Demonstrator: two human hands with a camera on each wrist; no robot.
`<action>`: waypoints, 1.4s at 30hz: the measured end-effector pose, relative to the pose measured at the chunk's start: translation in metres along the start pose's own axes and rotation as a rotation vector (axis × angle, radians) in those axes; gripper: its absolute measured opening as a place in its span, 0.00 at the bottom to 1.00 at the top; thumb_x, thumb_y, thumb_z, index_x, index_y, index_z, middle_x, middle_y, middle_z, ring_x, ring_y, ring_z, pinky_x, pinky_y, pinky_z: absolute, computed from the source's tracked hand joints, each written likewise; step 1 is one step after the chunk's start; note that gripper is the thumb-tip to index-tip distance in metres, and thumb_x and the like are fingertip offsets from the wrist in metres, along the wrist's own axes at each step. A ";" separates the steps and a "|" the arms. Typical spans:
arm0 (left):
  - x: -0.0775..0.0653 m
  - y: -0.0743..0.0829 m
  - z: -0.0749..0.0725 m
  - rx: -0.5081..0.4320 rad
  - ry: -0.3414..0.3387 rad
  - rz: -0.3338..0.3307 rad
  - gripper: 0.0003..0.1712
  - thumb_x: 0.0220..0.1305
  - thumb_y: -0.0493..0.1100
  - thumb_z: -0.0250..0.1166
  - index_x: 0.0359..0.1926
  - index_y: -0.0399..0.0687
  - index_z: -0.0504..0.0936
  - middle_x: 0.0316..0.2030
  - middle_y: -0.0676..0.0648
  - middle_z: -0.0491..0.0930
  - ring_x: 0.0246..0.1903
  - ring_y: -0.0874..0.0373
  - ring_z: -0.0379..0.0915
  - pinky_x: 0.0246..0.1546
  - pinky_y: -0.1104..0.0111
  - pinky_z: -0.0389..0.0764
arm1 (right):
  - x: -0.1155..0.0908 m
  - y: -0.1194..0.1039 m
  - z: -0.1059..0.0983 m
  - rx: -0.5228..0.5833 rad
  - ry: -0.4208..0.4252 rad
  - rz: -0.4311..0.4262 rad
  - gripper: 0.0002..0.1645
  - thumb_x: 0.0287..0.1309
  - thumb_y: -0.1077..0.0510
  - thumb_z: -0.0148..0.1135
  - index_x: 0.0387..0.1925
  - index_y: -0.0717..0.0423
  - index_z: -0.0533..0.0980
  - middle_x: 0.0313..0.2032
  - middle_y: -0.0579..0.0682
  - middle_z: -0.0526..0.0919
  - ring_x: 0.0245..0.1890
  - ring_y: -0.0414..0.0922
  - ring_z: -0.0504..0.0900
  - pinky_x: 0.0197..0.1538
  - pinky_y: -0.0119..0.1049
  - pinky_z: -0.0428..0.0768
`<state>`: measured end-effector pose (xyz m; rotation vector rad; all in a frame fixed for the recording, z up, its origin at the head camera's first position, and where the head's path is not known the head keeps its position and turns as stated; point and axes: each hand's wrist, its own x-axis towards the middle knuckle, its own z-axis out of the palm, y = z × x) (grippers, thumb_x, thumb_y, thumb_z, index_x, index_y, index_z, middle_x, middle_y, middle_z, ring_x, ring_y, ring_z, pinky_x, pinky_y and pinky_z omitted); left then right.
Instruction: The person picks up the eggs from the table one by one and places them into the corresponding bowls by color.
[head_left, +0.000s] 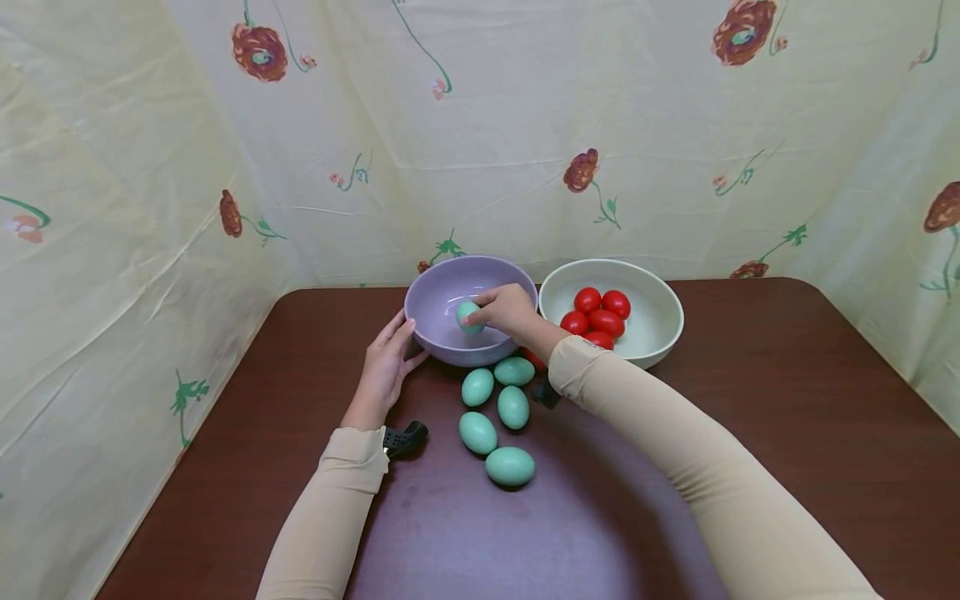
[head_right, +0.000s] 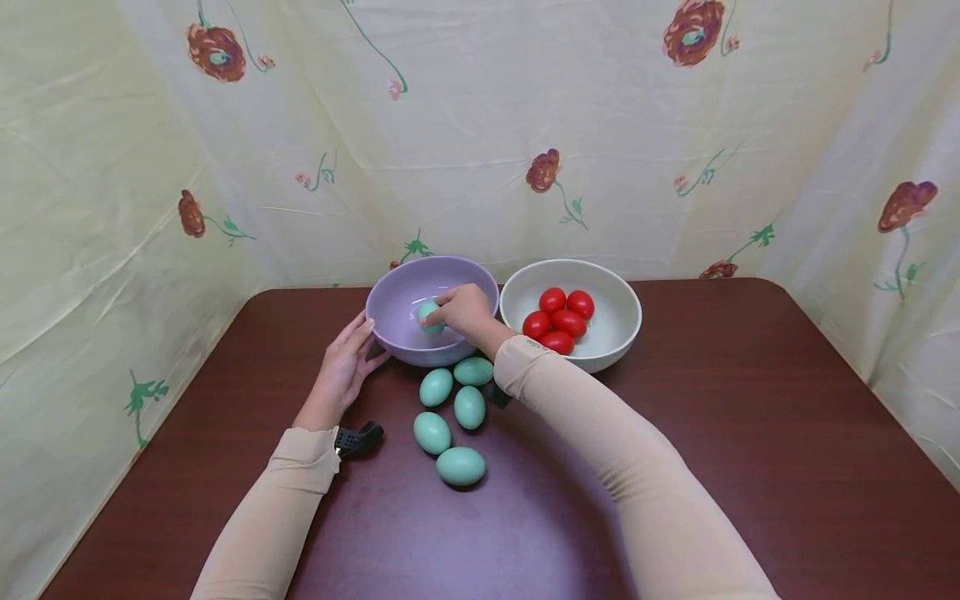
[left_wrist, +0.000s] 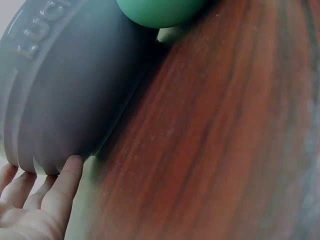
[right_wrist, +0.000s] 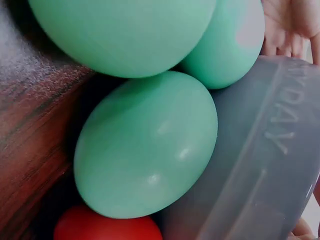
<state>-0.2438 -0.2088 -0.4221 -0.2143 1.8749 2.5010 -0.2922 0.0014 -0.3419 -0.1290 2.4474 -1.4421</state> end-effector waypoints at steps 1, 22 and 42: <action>0.000 0.000 0.000 0.000 0.000 0.000 0.35 0.73 0.52 0.59 0.76 0.56 0.60 0.75 0.52 0.62 0.74 0.60 0.58 0.67 0.49 0.71 | 0.001 0.000 0.000 -0.031 0.002 -0.003 0.29 0.50 0.59 0.77 0.56 0.56 0.81 0.60 0.52 0.82 0.55 0.47 0.81 0.55 0.34 0.82; 0.000 0.000 -0.001 0.000 0.008 -0.003 0.34 0.73 0.51 0.58 0.76 0.55 0.60 0.75 0.51 0.61 0.74 0.59 0.57 0.68 0.49 0.69 | 0.011 -0.003 0.004 -0.181 -0.165 0.018 0.29 0.49 0.59 0.77 0.55 0.58 0.82 0.55 0.52 0.85 0.50 0.49 0.87 0.51 0.31 0.83; 0.002 0.000 -0.001 0.001 -0.005 0.006 0.35 0.73 0.51 0.58 0.76 0.55 0.59 0.75 0.51 0.61 0.74 0.59 0.58 0.67 0.48 0.70 | 0.014 0.000 0.007 -0.264 -0.142 -0.073 0.28 0.47 0.60 0.79 0.52 0.62 0.83 0.51 0.54 0.86 0.47 0.45 0.86 0.49 0.28 0.82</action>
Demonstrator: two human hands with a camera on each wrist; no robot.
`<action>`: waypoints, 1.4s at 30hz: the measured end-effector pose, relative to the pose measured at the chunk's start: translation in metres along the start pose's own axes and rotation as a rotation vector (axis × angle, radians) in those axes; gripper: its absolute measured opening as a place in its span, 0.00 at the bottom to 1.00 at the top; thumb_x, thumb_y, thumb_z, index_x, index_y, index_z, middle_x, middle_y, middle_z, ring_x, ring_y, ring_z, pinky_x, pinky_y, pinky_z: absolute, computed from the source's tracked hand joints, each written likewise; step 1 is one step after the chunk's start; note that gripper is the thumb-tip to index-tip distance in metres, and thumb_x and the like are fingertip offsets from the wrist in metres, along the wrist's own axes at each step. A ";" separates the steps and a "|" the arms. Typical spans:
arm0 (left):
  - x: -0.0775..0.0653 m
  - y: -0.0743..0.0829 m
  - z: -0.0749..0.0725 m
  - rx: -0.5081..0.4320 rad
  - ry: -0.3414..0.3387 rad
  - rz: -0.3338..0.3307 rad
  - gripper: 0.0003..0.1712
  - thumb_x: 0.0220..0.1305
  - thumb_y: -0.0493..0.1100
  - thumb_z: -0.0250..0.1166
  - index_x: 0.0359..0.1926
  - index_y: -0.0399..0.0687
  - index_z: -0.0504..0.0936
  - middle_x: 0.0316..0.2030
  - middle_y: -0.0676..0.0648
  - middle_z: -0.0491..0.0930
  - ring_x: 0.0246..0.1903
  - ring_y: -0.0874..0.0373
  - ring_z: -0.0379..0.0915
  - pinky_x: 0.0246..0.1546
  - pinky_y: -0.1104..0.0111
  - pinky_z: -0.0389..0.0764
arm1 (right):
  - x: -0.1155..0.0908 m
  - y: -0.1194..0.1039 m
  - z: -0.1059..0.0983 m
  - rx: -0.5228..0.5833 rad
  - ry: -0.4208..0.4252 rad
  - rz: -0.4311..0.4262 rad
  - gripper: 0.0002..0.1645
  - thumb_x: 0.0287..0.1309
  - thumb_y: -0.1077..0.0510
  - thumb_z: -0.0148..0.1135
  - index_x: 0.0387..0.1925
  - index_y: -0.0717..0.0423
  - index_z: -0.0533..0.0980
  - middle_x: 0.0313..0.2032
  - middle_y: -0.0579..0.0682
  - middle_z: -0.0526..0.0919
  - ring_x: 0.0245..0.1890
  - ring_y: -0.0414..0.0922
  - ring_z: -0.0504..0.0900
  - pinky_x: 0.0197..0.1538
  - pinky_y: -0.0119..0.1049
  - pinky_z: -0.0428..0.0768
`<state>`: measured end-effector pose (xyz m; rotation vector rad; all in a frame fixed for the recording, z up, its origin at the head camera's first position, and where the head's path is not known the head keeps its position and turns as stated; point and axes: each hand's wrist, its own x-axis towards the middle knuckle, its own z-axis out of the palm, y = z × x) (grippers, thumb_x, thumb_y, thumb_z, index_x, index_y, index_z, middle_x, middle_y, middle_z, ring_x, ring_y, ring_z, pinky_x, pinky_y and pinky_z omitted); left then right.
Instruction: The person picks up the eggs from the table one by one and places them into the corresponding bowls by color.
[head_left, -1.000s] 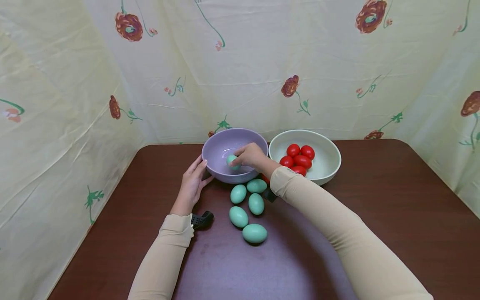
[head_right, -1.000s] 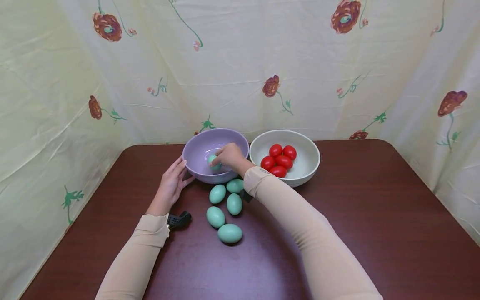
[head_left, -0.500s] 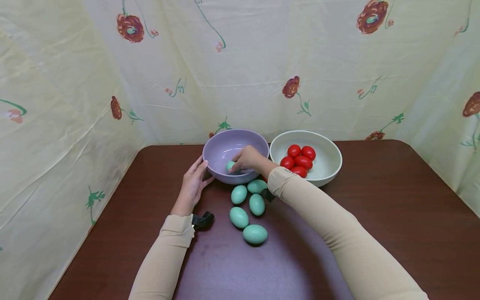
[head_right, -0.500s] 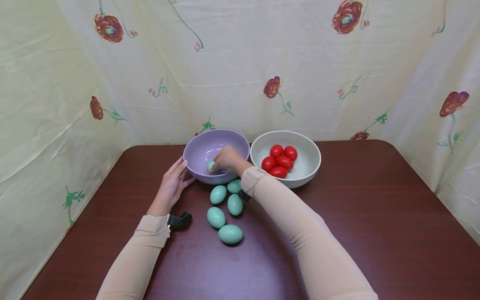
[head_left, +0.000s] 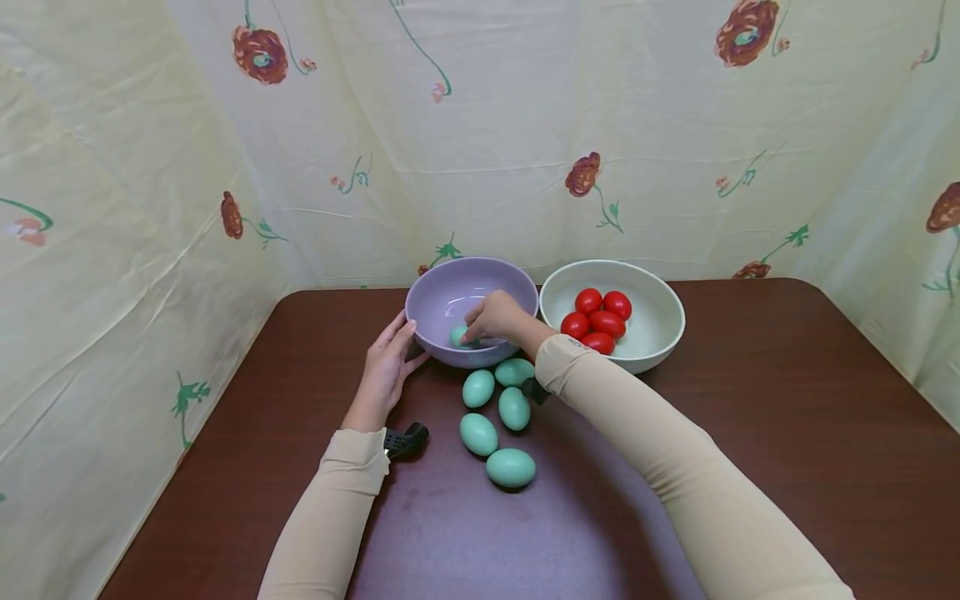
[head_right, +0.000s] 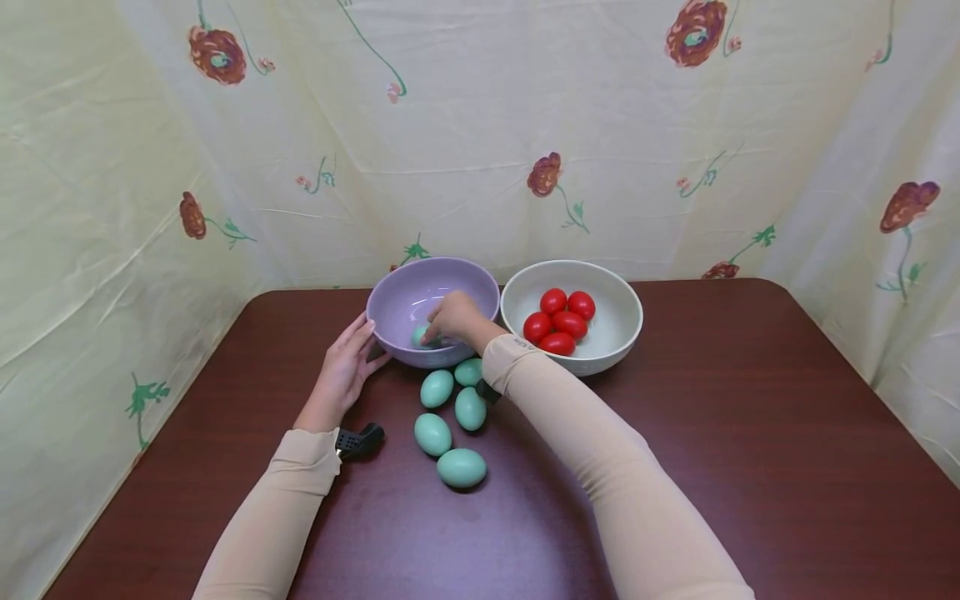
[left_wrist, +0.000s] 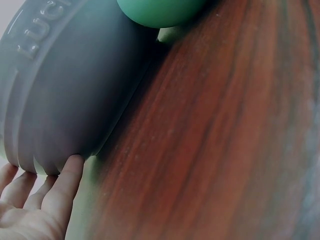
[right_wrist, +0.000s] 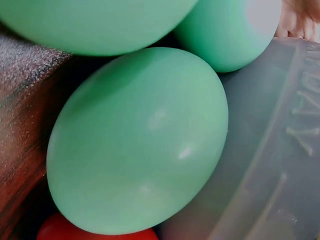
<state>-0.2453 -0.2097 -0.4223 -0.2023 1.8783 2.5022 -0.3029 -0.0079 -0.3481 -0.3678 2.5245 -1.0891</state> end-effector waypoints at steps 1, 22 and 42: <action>0.000 0.000 0.000 -0.002 0.003 -0.001 0.35 0.73 0.51 0.59 0.76 0.55 0.60 0.75 0.51 0.61 0.74 0.59 0.58 0.67 0.48 0.70 | 0.000 0.000 0.000 -0.011 0.000 -0.005 0.27 0.47 0.60 0.79 0.51 0.63 0.83 0.50 0.54 0.86 0.48 0.44 0.86 0.48 0.28 0.81; -0.001 0.001 0.001 -0.009 -0.001 -0.001 0.34 0.73 0.51 0.58 0.76 0.55 0.60 0.75 0.51 0.61 0.74 0.59 0.59 0.67 0.49 0.70 | -0.061 0.015 -0.018 0.286 0.135 -0.098 0.23 0.54 0.50 0.75 0.51 0.50 0.85 0.47 0.48 0.89 0.55 0.44 0.83 0.57 0.36 0.81; -0.001 0.002 0.000 0.004 -0.011 -0.007 0.35 0.73 0.52 0.59 0.76 0.57 0.60 0.75 0.52 0.61 0.74 0.59 0.59 0.67 0.50 0.70 | -0.128 0.035 -0.015 0.466 0.165 -0.050 0.26 0.57 0.53 0.71 0.58 0.52 0.81 0.54 0.52 0.86 0.53 0.42 0.85 0.46 0.24 0.81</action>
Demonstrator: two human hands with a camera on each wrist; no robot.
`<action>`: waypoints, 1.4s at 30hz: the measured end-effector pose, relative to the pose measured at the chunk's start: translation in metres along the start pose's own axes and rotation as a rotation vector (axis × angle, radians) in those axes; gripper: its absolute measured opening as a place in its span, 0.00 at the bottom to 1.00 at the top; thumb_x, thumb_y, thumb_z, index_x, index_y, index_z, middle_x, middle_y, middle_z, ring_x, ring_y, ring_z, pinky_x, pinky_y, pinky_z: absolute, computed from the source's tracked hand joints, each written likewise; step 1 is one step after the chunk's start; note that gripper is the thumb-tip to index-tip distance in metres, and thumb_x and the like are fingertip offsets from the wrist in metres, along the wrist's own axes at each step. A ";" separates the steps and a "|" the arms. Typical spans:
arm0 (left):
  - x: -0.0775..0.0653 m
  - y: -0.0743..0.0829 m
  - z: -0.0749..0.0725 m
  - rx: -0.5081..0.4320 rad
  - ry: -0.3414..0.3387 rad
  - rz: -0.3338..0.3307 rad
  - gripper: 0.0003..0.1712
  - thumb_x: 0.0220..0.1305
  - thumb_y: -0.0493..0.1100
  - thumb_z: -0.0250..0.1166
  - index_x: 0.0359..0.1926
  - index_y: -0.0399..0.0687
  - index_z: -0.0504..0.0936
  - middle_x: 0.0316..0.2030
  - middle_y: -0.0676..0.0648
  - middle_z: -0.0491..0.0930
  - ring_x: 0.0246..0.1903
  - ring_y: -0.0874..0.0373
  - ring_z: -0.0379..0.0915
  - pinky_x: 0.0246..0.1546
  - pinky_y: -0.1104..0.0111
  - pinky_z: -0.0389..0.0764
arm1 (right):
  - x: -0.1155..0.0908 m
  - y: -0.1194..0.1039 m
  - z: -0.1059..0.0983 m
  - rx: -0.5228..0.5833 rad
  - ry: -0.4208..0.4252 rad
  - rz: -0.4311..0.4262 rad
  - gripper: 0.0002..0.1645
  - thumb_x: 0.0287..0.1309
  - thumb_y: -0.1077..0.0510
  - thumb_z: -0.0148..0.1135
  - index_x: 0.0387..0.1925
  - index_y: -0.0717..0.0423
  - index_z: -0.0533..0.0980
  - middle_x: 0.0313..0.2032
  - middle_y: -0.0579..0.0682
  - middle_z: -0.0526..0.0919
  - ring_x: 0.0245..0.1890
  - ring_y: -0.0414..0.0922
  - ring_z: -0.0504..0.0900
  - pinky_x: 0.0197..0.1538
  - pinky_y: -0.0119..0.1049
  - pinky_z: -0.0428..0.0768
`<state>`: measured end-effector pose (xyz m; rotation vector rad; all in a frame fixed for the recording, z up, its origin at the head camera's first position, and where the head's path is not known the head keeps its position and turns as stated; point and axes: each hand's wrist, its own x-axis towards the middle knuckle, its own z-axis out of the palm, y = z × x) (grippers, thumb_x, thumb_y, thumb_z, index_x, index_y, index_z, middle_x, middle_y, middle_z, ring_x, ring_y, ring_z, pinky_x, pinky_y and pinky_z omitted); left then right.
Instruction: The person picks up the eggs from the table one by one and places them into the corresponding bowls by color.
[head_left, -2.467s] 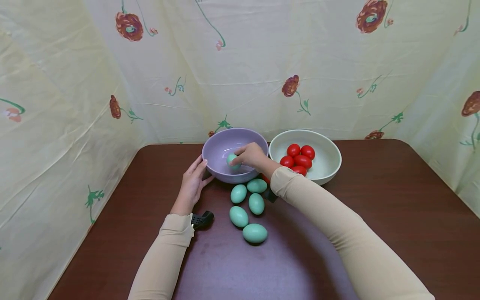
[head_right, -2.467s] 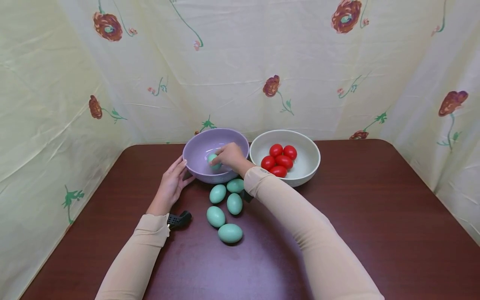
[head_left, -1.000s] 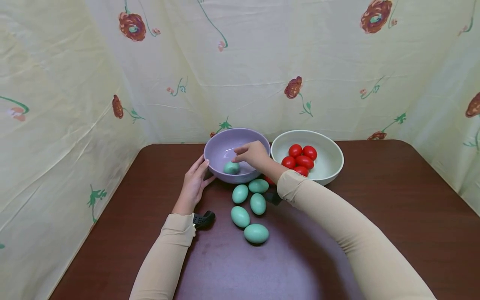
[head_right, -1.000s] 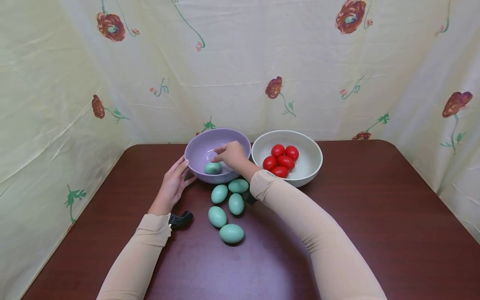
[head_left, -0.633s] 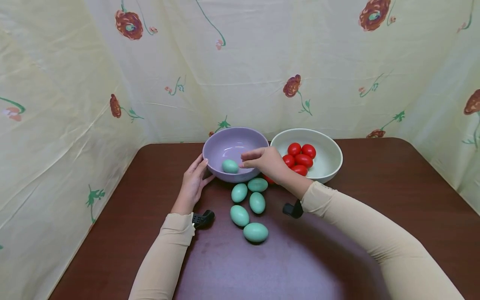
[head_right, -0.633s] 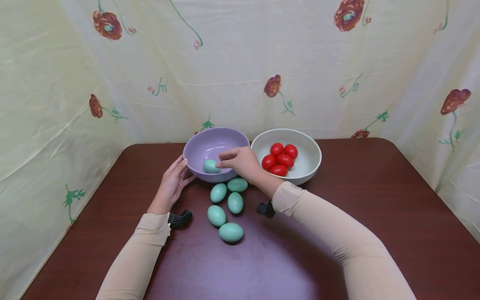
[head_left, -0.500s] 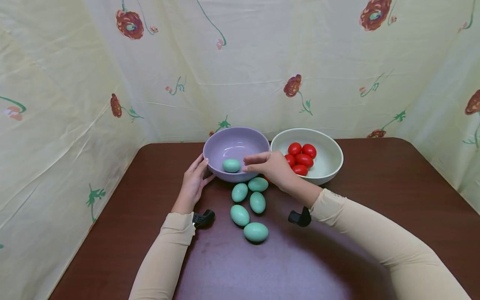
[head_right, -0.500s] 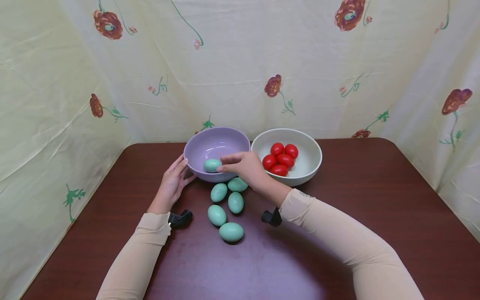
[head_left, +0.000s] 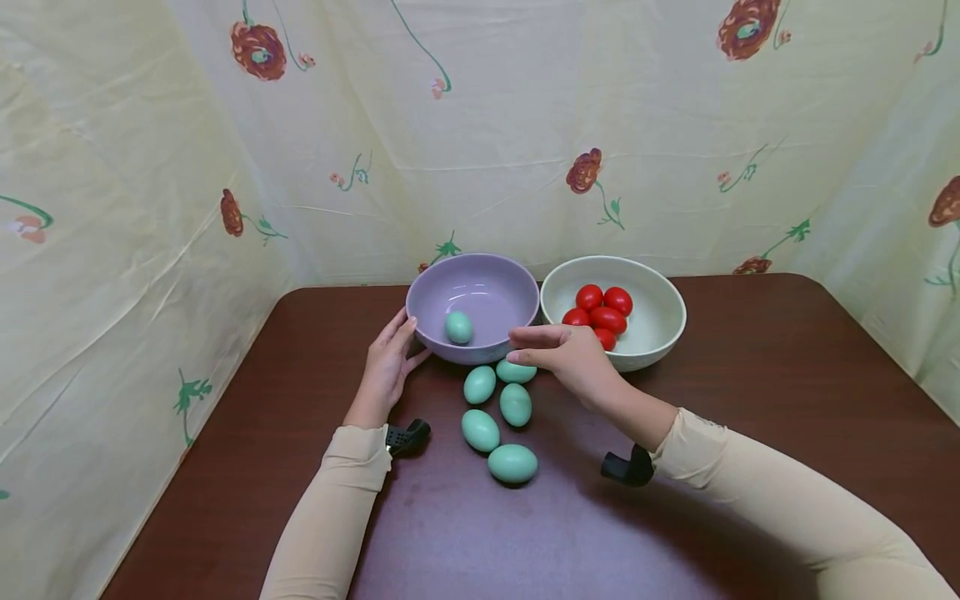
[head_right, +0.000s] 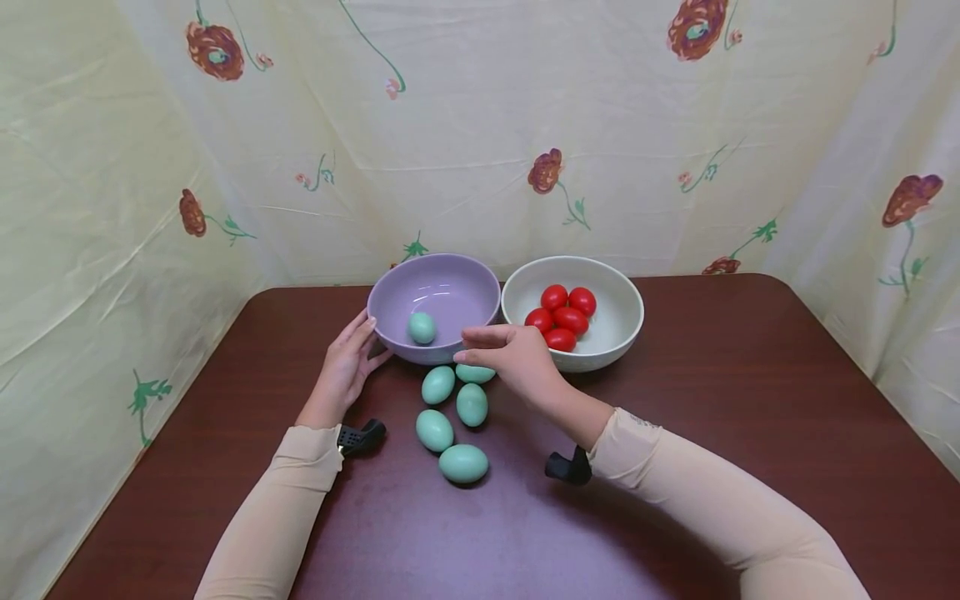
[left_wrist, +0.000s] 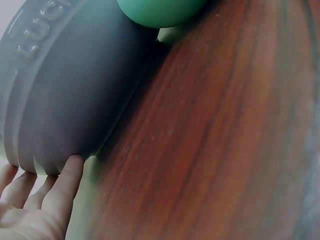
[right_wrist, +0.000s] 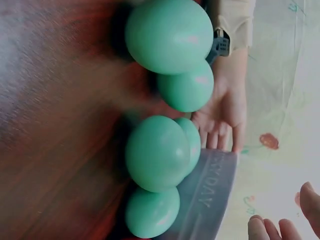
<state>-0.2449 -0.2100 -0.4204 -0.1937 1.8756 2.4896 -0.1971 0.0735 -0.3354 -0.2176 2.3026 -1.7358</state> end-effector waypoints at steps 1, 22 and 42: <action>0.000 0.000 0.000 -0.001 0.000 0.001 0.35 0.73 0.52 0.59 0.76 0.56 0.60 0.75 0.52 0.61 0.74 0.59 0.59 0.67 0.50 0.70 | -0.001 0.001 -0.001 -0.010 -0.003 0.011 0.26 0.57 0.51 0.72 0.57 0.52 0.81 0.54 0.52 0.86 0.51 0.41 0.85 0.46 0.25 0.82; -0.002 0.000 0.000 -0.012 0.008 -0.001 0.34 0.74 0.51 0.58 0.76 0.56 0.59 0.75 0.52 0.61 0.74 0.60 0.59 0.67 0.50 0.70 | -0.022 0.038 -0.003 -0.070 0.000 0.048 0.25 0.55 0.51 0.73 0.54 0.55 0.83 0.50 0.54 0.87 0.54 0.44 0.82 0.49 0.29 0.80; 0.000 -0.002 0.001 -0.007 0.013 0.019 0.34 0.74 0.51 0.58 0.76 0.56 0.60 0.75 0.52 0.61 0.73 0.60 0.59 0.67 0.50 0.71 | -0.020 0.060 0.001 -0.022 -0.027 0.103 0.27 0.53 0.55 0.75 0.55 0.59 0.82 0.45 0.55 0.89 0.49 0.42 0.88 0.51 0.28 0.82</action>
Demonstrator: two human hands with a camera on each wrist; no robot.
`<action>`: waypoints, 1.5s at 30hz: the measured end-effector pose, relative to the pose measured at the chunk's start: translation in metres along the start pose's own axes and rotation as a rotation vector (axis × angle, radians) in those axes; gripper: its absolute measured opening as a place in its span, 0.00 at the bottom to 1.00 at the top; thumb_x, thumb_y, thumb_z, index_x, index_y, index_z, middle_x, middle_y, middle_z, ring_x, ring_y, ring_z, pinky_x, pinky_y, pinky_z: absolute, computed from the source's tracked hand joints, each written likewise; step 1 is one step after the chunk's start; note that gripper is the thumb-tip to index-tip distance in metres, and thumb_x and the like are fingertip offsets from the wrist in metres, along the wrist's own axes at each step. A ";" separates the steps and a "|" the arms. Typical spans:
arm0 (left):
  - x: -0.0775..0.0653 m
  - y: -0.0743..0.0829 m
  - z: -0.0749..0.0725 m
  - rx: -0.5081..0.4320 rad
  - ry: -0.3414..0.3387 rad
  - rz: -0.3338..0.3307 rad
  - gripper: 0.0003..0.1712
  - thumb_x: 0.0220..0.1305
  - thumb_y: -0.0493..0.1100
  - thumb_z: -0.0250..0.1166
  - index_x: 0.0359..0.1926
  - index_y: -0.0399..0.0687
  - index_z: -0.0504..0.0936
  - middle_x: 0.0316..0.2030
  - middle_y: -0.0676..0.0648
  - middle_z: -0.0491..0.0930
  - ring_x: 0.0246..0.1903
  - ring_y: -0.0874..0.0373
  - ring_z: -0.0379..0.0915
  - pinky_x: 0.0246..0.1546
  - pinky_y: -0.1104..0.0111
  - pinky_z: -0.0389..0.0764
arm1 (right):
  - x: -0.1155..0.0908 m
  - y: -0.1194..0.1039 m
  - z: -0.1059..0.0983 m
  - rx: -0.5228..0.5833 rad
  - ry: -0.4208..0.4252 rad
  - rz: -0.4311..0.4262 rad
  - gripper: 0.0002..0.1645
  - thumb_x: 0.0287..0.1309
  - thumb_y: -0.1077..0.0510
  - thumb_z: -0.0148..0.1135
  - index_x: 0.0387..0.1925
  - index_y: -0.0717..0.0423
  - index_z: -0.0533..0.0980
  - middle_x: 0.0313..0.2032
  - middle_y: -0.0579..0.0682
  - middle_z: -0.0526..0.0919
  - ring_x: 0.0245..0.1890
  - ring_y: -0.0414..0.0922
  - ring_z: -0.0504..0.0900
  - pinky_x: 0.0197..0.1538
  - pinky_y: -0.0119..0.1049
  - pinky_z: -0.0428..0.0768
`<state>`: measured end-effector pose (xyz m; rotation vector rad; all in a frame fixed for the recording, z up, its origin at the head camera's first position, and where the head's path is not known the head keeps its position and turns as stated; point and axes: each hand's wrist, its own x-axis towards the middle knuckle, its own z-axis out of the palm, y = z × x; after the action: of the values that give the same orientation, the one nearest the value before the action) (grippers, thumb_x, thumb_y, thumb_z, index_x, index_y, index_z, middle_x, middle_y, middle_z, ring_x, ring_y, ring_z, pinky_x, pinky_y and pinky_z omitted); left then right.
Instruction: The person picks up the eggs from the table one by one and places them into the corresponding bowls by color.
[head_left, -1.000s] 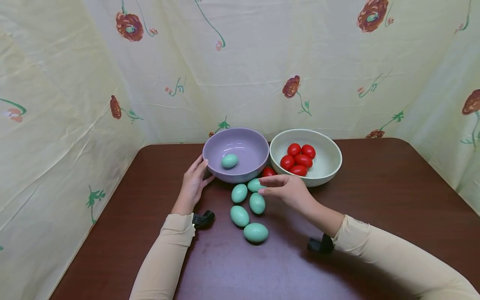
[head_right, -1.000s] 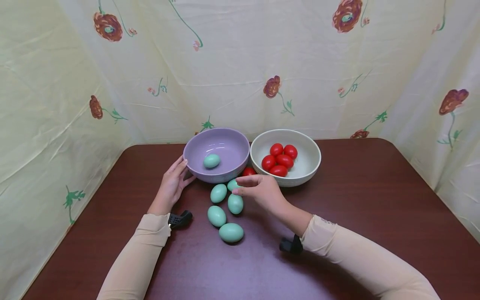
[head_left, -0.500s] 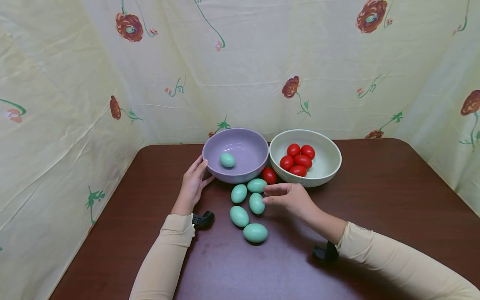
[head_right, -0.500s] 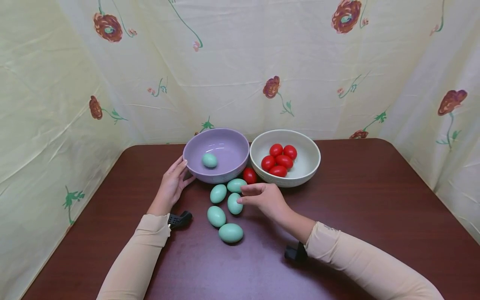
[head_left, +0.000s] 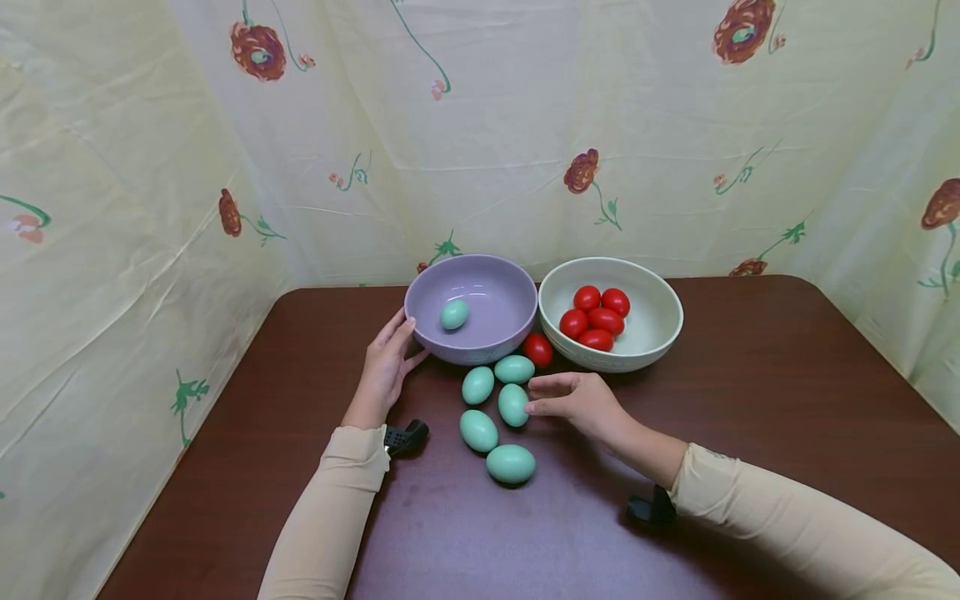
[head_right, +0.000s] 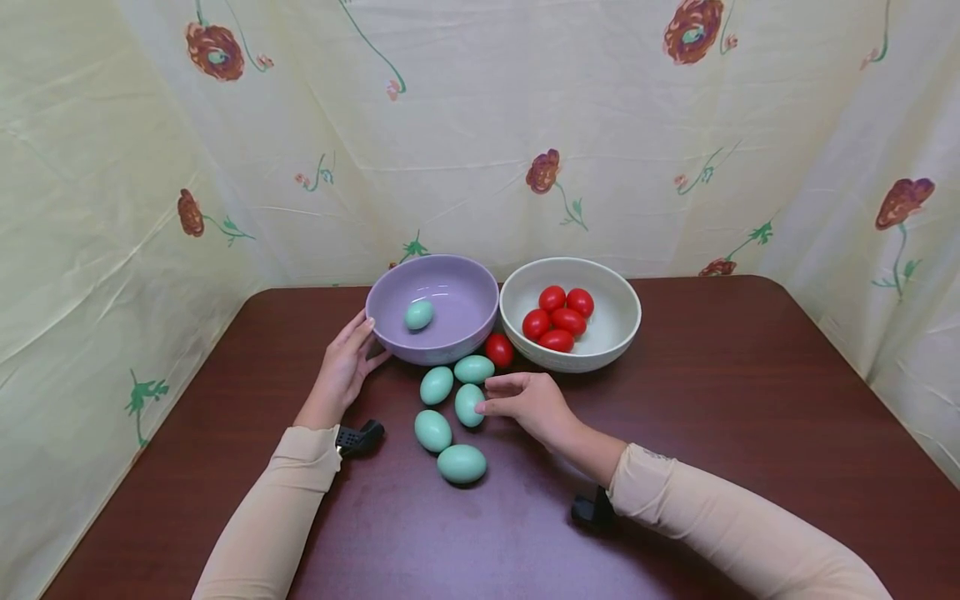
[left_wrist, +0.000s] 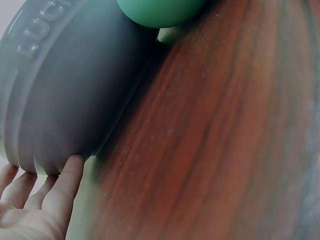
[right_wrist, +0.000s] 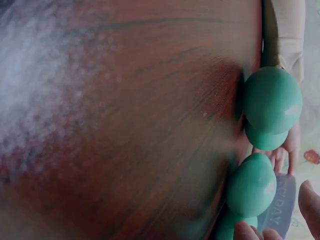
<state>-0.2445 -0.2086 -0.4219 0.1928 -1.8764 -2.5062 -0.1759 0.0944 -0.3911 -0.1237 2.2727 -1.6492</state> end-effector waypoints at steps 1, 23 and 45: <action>0.000 0.000 0.000 0.000 0.000 0.000 0.34 0.74 0.51 0.58 0.76 0.56 0.60 0.75 0.52 0.61 0.73 0.60 0.59 0.67 0.50 0.71 | 0.001 0.000 0.001 -0.005 -0.004 -0.002 0.28 0.53 0.55 0.74 0.55 0.60 0.81 0.46 0.55 0.89 0.50 0.43 0.87 0.52 0.29 0.82; 0.003 0.002 0.001 0.006 -0.013 -0.006 0.35 0.73 0.52 0.58 0.76 0.56 0.60 0.75 0.52 0.60 0.74 0.60 0.58 0.68 0.49 0.69 | 0.013 0.002 0.016 -0.037 0.009 0.022 0.29 0.49 0.56 0.77 0.55 0.60 0.82 0.44 0.57 0.89 0.40 0.39 0.87 0.42 0.31 0.81; 0.001 0.000 -0.001 0.000 -0.014 -0.007 0.35 0.73 0.52 0.58 0.76 0.55 0.59 0.75 0.52 0.60 0.74 0.60 0.57 0.67 0.49 0.70 | 0.010 -0.001 0.028 0.009 0.016 0.051 0.28 0.48 0.61 0.77 0.54 0.61 0.82 0.47 0.58 0.88 0.49 0.45 0.87 0.46 0.31 0.84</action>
<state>-0.2456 -0.2099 -0.4222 0.1823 -1.8845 -2.5189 -0.1768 0.0662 -0.3996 -0.0498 2.2608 -1.6395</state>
